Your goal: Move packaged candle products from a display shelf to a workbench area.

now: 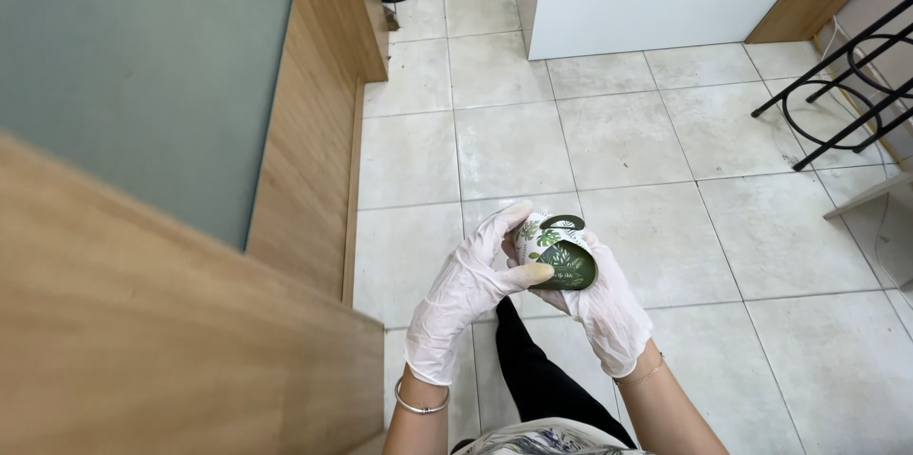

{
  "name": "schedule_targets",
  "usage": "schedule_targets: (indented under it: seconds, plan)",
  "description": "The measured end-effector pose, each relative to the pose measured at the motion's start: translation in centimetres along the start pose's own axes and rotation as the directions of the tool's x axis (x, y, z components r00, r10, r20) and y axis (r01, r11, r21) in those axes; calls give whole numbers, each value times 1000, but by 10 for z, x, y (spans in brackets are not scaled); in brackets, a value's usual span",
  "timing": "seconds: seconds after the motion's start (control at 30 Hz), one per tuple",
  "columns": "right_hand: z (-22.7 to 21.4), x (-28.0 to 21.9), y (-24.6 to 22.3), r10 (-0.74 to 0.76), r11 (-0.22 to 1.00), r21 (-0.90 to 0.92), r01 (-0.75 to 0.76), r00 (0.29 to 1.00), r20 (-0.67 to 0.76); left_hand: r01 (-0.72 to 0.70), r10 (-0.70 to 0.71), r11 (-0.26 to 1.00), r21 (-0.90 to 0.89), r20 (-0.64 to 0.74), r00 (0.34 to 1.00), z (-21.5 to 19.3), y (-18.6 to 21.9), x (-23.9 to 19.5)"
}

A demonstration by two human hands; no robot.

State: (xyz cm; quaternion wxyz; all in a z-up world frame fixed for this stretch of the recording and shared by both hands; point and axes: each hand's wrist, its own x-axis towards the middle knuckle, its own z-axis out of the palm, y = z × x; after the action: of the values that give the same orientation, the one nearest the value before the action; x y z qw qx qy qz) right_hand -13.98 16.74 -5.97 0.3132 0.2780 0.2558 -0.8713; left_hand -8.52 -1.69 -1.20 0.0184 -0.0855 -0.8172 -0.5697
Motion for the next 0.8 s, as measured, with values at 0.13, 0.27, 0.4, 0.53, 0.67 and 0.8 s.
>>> schedule_targets:
  seconds: [0.13, 0.27, 0.4, 0.53, 0.67, 0.8]
  plan:
    - [37, 78, -53, 52, 993, 104, -64, 992, 113, 1, -1, 999, -40, 6, 1000, -21, -30, 95]
    - [93, 151, -125, 49, 986, 155, -61, 996, 79, -33, 31, 992, -123, -14, 999, -45, -58, 204]
    - [153, 207, -183, 66, 996, 44, -73, 988, 141, -70, 65, 991, -116, -48, 997, -72, -67, 297]
    - [201, 263, -227, 7, 998, -58, -4, 998, 59, -105, 100, 992, -65, -79, 992, -97, -87, 381]
    - [231, 346, -267, 27, 1000, -15, -27, 999, 32, -92, 88, 994, -63, -64, 994, -123, -130, 464]
    - [279, 430, -309, -11, 1000, -6, 12, 995, 100, -65, 64, 997, -49, -22, 998, -164, -162, 559]
